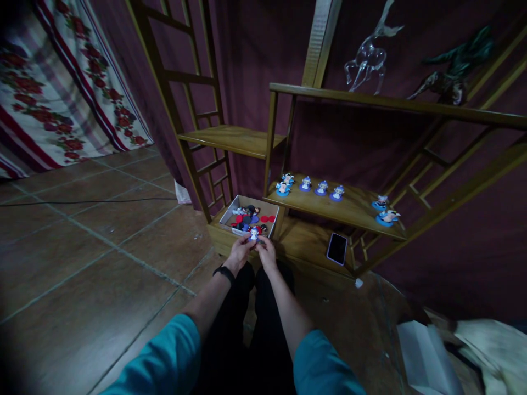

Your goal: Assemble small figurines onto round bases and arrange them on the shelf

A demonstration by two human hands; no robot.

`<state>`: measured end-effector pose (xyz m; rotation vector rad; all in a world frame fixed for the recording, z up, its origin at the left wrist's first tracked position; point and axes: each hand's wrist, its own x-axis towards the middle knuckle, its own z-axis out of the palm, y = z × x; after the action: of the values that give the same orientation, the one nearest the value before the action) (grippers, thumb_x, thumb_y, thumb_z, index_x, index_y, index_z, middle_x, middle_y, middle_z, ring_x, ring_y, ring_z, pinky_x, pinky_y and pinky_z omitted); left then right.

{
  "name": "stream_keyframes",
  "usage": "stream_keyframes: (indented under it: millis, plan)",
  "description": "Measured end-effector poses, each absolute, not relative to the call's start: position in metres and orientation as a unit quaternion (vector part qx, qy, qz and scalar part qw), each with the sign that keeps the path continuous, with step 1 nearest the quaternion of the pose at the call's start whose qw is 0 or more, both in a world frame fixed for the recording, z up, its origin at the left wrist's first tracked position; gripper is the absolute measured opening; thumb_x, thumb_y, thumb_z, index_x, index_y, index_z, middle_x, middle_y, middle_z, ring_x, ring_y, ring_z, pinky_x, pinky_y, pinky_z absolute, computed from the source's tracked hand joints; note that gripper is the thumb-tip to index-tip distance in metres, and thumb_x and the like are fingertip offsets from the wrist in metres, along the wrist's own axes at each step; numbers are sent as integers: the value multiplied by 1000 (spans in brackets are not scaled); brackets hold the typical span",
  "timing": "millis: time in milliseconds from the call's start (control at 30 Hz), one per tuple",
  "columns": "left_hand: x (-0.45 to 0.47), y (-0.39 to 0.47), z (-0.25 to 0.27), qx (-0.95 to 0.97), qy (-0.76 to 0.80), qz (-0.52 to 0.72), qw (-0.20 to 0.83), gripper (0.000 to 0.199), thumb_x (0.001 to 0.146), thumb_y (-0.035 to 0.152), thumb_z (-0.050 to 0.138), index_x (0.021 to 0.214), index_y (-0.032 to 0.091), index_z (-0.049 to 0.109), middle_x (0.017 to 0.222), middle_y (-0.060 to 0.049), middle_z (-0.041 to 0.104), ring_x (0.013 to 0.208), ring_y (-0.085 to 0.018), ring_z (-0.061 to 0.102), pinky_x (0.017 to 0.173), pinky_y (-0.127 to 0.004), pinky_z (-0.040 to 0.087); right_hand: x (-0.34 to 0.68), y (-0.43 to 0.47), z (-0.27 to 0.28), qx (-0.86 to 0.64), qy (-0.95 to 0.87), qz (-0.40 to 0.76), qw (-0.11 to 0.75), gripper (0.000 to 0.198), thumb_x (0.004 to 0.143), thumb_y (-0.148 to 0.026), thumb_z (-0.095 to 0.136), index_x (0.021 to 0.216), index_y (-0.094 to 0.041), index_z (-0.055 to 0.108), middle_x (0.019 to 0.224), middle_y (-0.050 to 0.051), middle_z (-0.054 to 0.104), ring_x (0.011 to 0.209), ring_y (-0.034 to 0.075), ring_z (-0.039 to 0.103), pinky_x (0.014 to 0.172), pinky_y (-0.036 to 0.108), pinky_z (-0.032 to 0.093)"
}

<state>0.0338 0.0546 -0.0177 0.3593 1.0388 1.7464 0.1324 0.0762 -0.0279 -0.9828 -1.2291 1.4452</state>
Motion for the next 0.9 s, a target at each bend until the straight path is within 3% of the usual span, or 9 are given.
stream_keyframes:
  millis: [167, 400, 900]
  plan:
    - [36, 52, -15, 156, 435, 733, 499, 49, 45, 9, 79, 90, 14, 61, 75, -1, 64, 69, -13, 60, 72, -28, 45, 133, 73, -26, -398, -484, 603, 494, 43, 61, -25, 62, 105, -22, 64, 107, 3, 65, 76, 16, 64, 76, 34, 53]
    - [38, 48, -14, 162, 437, 728, 502, 48, 46, 4, 76, 91, 11, 61, 74, -2, 64, 66, -12, 59, 67, -25, 46, 138, 69, -19, -410, -494, 596, 482, 42, 62, -26, 60, 104, -20, 65, 85, 1, 69, 71, 16, 64, 75, 34, 53]
    - [42, 37, 4, 176, 421, 708, 539, 45, 48, 2, 76, 91, 10, 64, 75, -4, 66, 65, -12, 60, 68, -25, 46, 147, 62, 0, -421, -531, 547, 492, 35, 63, -27, 57, 97, -23, 68, 82, 0, 69, 77, 19, 63, 77, 34, 51]
